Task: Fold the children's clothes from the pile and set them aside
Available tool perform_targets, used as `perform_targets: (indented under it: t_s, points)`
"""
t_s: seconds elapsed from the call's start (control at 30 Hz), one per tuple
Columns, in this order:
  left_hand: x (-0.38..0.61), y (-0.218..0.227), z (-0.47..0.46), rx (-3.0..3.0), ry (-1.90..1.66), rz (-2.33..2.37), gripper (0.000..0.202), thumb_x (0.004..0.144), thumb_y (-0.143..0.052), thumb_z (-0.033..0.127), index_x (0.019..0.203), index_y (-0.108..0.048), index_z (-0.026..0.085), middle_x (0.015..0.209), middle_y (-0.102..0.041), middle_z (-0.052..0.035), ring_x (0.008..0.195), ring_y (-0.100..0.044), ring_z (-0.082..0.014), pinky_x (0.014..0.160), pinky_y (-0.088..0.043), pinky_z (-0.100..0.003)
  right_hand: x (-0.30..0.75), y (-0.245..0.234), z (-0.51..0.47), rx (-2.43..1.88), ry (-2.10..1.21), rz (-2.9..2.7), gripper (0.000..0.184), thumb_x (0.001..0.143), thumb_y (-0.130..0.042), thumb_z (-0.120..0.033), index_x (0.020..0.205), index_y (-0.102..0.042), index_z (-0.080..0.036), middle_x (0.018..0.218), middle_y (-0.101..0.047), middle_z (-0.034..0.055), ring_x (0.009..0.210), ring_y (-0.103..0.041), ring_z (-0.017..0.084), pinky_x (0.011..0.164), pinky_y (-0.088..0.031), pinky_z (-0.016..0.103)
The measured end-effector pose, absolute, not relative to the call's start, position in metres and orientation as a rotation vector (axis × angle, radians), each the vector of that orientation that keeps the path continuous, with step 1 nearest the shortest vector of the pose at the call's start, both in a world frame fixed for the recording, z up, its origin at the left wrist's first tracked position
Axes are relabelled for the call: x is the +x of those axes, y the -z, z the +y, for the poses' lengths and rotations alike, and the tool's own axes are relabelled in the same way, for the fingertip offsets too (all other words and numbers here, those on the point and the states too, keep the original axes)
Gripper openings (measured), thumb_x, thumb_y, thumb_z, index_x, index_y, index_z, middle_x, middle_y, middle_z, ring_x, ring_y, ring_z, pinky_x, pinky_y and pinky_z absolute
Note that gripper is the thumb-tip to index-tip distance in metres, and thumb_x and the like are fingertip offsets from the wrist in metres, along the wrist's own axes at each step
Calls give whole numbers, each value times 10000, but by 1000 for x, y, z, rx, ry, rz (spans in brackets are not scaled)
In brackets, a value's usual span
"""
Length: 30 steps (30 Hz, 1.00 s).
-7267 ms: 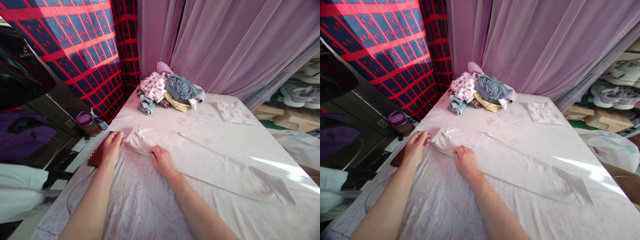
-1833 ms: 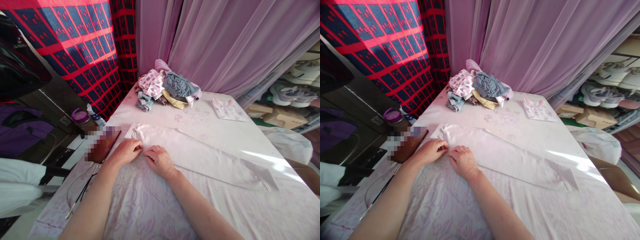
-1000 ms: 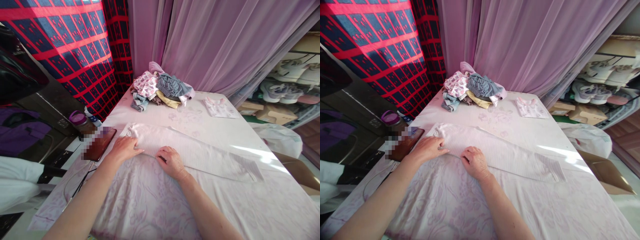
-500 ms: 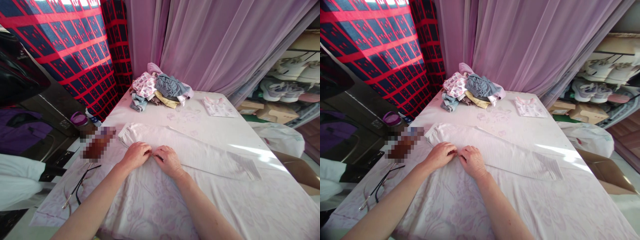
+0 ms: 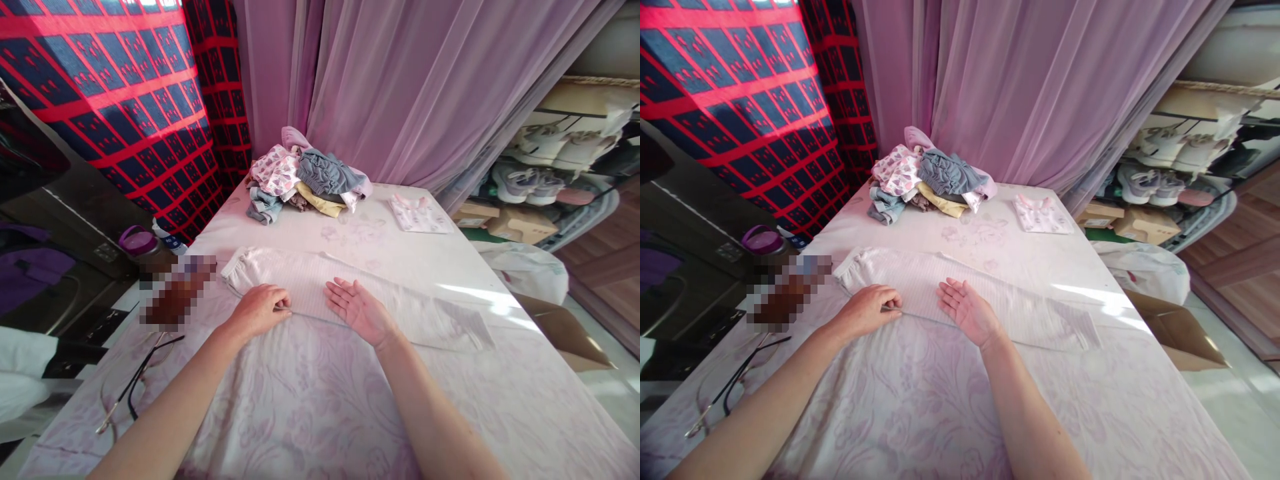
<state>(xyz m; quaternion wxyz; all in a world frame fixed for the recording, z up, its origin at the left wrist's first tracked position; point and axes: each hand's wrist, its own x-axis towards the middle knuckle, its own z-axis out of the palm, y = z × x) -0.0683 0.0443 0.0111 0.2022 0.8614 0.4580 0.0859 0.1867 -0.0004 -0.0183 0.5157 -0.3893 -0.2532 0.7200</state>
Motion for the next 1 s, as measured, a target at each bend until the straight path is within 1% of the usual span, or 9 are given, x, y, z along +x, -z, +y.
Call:
perform_targets:
  t_s: [0.1, 0.3, 0.43, 0.6, 0.67, 0.7, 0.8, 0.9, 1.0]
  points:
    - [-68, -12, 45, 2399, -239, 1266, 44, 788, -637, 255, 774, -670, 230, 791, -696, 6, 789, -626, -167, 699, -409, -282, 185, 19, -2, -935, -1714, -649, 389, 965, -406, -512, 1106, -636, -232, 1322, -615, 119, 1257, -564, 220, 1099, -409, 473]
    - [-68, -13, 47, 2337, -230, 1274, 87, 797, -601, 246, 744, -665, 221, 784, -692, 6, 777, -621, -153, 684, -409, -265, 187, 15, -10, -875, -1686, -637, 706, 895, -179, -751, 1154, -603, -249, 1399, -556, 134, 1320, -499, 265, 1026, -441, 558]
    - [-67, -14, 45, 2338, -225, 1295, 75, 796, -613, 262, 750, -654, 220, 780, -691, 4, 795, -623, -164, 698, -411, -276, 189, 13, -14, -891, -1666, -671, 782, 881, -88, -770, 1218, -573, -256, 1429, -527, 142, 1317, -498, 274, 971, -465, 570]
    - [-65, -12, 42, 2395, -228, 1351, 67, 780, -632, 286, 755, -636, 223, 778, -686, 6, 810, -617, -175, 711, -409, -294, 192, 10, -18, -933, -1610, -704, 787, 888, -94, -769, 1184, -609, -253, 1318, -611, 144, 1247, -557, 293, 903, -497, 559]
    - [-65, -11, 41, 2407, -235, 1357, 81, 783, -635, 297, 748, -633, 224, 776, -684, 5, 803, -613, -174, 703, -407, -295, 194, 9, -21, -982, -1545, -765, 717, 901, -180, -757, 1166, -624, -260, 1297, -625, 134, 1187, -597, 288, 877, -517, 521]
    - [-65, -10, 41, 2412, -242, 1356, 91, 787, -635, 303, 743, -632, 224, 773, -683, 3, 796, -611, -173, 695, -406, -294, 194, 9, -23, -1034, -1483, -843, 637, 906, -280, -734, 1154, -632, -266, 1281, -635, 125, 1142, -620, 279, 863, -525, 490]
    - [-65, -9, 41, 2423, -259, 1357, 123, 799, -635, 325, 730, -630, 223, 763, -678, -1, 772, -600, -170, 676, -400, -291, 192, 12, -29, -1236, -1133, -1261, 315, 865, -601, -521, 1032, -688, -270, 1131, -694, 84, 967, -660, 225, 819, -528, 392]
    - [-64, -10, 42, 2409, -234, 1379, 182, 800, -638, 386, 725, -629, 221, 753, -667, 0, 752, -588, -166, 669, -393, -286, 189, 20, -33, -1357, -699, -1699, 126, 850, -631, -320, 900, -726, -253, 972, -699, 57, 878, -642, 193, 804, -511, 360]
    - [-61, -11, 42, 2404, -212, 1395, 246, 812, -626, 449, 723, -624, 220, 745, -654, 0, 751, -580, -166, 671, -376, -284, 187, 27, -33, -1410, -429, -1943, 147, 872, -592, -241, 874, -739, -249, 934, -677, 54, 867, -623, 191, 792, -495, 355]
